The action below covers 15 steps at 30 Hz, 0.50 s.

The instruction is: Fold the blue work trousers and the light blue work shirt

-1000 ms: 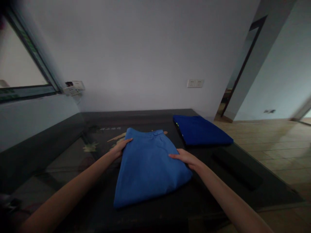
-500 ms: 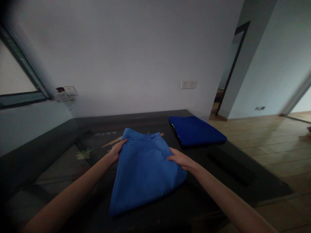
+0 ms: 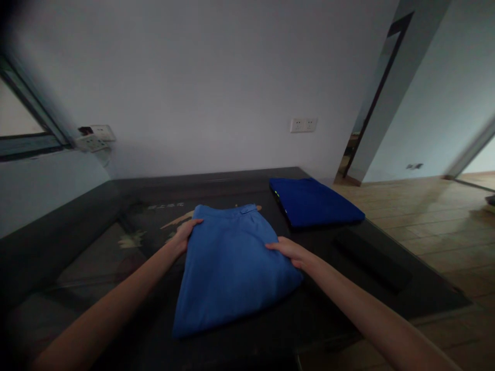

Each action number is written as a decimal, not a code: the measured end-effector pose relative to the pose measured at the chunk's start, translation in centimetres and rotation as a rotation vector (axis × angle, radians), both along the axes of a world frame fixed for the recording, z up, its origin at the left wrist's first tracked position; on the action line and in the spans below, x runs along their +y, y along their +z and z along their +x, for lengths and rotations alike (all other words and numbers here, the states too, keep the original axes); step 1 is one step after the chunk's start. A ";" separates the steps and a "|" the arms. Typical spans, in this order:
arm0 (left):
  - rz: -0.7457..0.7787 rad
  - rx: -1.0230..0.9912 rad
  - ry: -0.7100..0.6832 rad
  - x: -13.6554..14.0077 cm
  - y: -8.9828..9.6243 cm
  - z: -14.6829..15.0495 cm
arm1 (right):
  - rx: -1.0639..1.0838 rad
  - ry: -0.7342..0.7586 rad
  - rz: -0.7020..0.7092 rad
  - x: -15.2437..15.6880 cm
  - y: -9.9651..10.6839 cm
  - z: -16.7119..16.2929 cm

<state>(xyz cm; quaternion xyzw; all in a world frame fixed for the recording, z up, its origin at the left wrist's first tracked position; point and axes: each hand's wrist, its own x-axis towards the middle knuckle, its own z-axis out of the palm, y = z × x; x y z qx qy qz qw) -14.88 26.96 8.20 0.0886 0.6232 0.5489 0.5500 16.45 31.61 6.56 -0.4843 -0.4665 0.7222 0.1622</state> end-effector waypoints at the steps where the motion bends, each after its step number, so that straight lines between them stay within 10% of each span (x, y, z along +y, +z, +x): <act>1: -0.017 -0.011 -0.010 0.0 0.0 -0.1 | -0.010 0.029 0.012 0.0 0.3 0.0; 15: 0.133 -0.134 -0.111 5.1 4.5 3.7 | -0.112 0.072 0.294 2.9 8.0 2.0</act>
